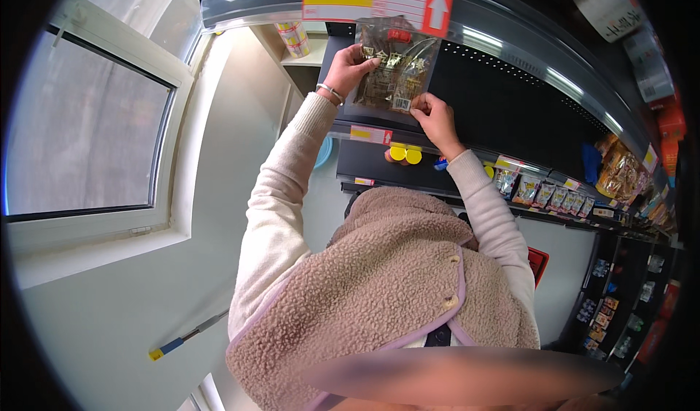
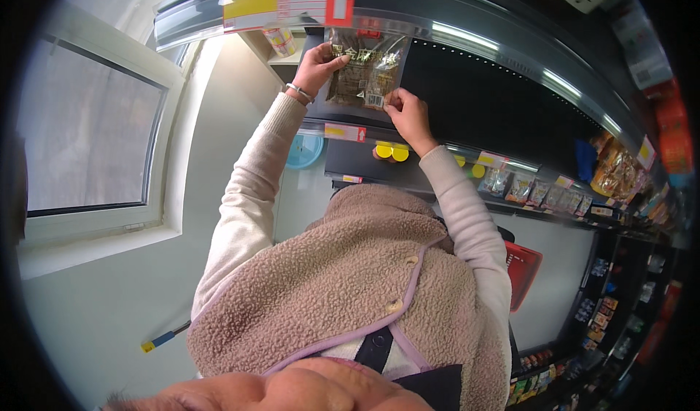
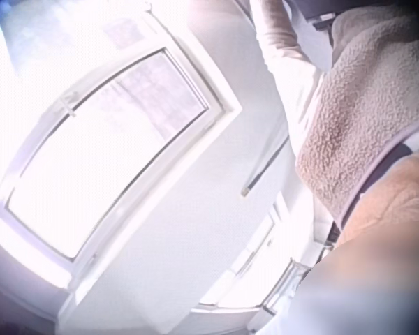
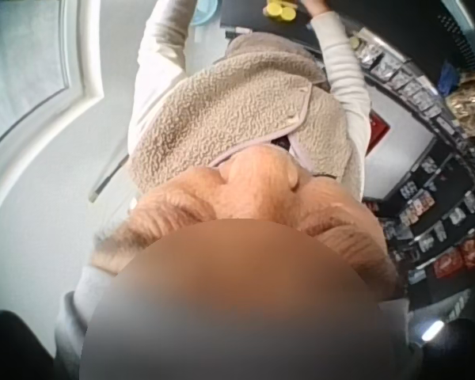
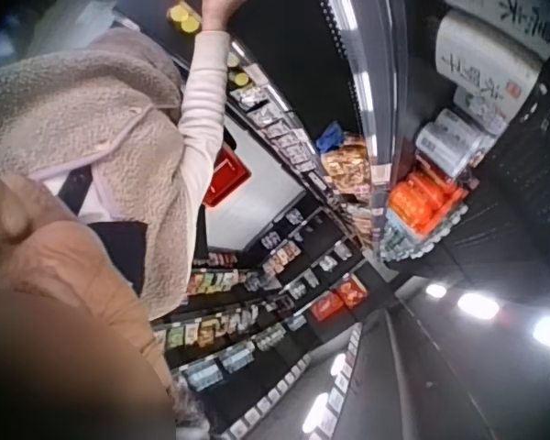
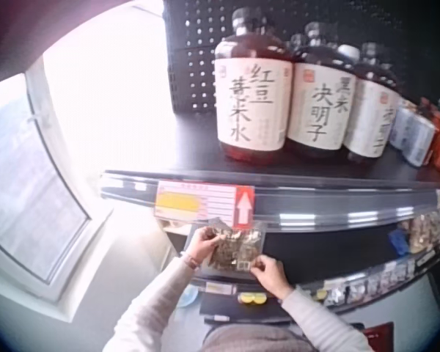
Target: The person restocks a grocery store shelf by repeatedly picking packaged food items from a red basket and placing them onto the shelf. They also wipe the shelf surface with a blue cloth between placements.
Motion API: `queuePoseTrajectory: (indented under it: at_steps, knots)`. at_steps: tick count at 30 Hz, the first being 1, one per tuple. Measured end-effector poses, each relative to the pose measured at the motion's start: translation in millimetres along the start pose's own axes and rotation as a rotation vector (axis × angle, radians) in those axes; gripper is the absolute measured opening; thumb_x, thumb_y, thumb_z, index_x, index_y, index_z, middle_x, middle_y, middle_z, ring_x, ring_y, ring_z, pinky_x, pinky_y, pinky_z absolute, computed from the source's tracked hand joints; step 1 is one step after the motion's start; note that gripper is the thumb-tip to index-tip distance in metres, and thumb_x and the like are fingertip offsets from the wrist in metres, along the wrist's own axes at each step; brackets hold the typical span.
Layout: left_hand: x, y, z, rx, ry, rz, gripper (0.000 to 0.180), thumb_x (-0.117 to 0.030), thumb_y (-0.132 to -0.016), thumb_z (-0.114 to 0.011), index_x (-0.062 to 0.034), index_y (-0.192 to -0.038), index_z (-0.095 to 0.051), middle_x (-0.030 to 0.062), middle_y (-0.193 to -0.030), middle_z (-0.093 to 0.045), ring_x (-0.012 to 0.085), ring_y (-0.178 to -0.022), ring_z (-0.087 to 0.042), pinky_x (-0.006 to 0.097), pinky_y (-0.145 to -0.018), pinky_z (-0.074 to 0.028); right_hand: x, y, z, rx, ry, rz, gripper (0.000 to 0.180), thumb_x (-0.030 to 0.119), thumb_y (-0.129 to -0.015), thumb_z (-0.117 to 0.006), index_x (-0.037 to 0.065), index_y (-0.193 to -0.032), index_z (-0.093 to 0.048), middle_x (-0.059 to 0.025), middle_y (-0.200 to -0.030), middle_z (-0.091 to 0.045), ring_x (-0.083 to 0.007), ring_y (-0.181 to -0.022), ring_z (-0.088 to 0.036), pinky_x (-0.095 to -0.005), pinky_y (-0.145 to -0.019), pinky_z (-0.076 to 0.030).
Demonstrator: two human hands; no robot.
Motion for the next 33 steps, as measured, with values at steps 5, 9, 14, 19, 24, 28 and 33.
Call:
queuePoseTrajectory:
  at_steps: [5, 9, 14, 19, 24, 28, 33]
  knots:
    - [42, -3, 23, -0.058, -0.069, 0.154, 0.031, -0.013, -0.089, -0.075, 0.0065, -0.11, -0.064, 0.0045, -0.1, -0.069, 0.0102, -0.089, -0.063, 0.024, -0.081, -0.051, 6, 6, -13, 0.036, 0.136, -0.003, 0.02, 0.013, -0.077, -0.076, 0.007, -0.093, -0.065, -0.0085, -0.076, -0.071, -0.025, -0.073, -0.072, -0.0366, -0.066, -0.056]
    - [54, -6, 38, -0.128, -0.364, 0.182, 0.034, -0.016, -0.084, -0.08, 0.0057, -0.105, -0.064, 0.0036, -0.091, -0.068, 0.0094, -0.084, -0.062, 0.024, -0.076, -0.051, 9, 10, -18, 0.028, 0.138, -0.047, 0.061, 0.012, -0.078, -0.077, 0.01, -0.132, -0.048, -0.0065, -0.079, -0.07, -0.0255, -0.071, -0.071, -0.0384, -0.065, -0.055]
    - [14, 22, 17, -0.46, -1.061, -0.197, 0.059, -0.015, -0.074, -0.079, 0.0032, -0.121, -0.05, 0.0211, -0.112, -0.062, 0.0348, -0.1, -0.062, 0.04, -0.084, -0.051, 11, 14, -15, -0.022, 0.233, 0.037, 0.086, 0.005, -0.075, -0.079, 0.004, -0.149, -0.034, -0.0068, -0.083, -0.063, -0.0212, -0.067, -0.066, -0.0338, -0.067, -0.054]
    - [6, 38, -53, -0.164, -1.289, -0.242, 0.071, -0.028, -0.077, -0.077, -0.0096, -0.139, -0.047, 0.0227, -0.144, -0.041, 0.0425, -0.137, -0.036, 0.054, -0.111, -0.03, 4, 10, -20, -0.014, 0.282, 0.082, 0.076, 0.008, -0.076, -0.079, 0.003, -0.142, -0.042, -0.0084, -0.084, -0.063, -0.0237, -0.068, -0.065, -0.0365, -0.069, -0.054]
    - [26, 38, -73, -0.05, -1.494, -0.153, 0.059, -0.038, -0.088, -0.065, -0.0174, -0.141, -0.052, 0.0167, -0.156, -0.033, 0.0423, -0.146, -0.024, 0.06, -0.116, -0.019, 6, 13, -20, -0.027, 0.284, 0.15, 0.07, 0.007, -0.076, -0.078, 0.003, -0.138, -0.047, -0.0115, -0.092, -0.061, -0.0264, -0.075, -0.064, -0.0384, -0.07, -0.053]
    - [38, 37, -73, -0.058, -1.595, -0.204, 0.056, -0.038, -0.093, -0.057, -0.0162, -0.144, -0.05, 0.0151, -0.158, -0.032, 0.0416, -0.147, -0.022, 0.058, -0.118, -0.016, 16, 29, -6, 0.054, 0.084, 0.121, 0.068, 0.004, -0.077, -0.077, 0.003, -0.138, -0.047, -0.0129, -0.107, -0.061, -0.0265, -0.084, -0.064, -0.0379, -0.075, -0.054]
    - [34, 37, -79, -0.005, -1.658, -0.192, 0.057, -0.037, -0.094, -0.058, -0.0132, -0.145, -0.048, 0.0104, -0.158, -0.032, 0.0378, -0.148, -0.022, 0.058, -0.118, -0.016, 34, 77, 52, -0.018, -0.109, 0.206, 0.06, -0.003, -0.081, -0.071, 0.005, -0.136, -0.051, -0.0132, -0.122, -0.06, -0.02, -0.093, -0.064, -0.0304, -0.075, -0.054]
Point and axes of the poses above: each hand's wrist, its own y-axis away from the middle knuckle, its own z-axis out of the back of the hand, x = y × z, the point moved 6 cm from there along -y, towards the middle knuckle
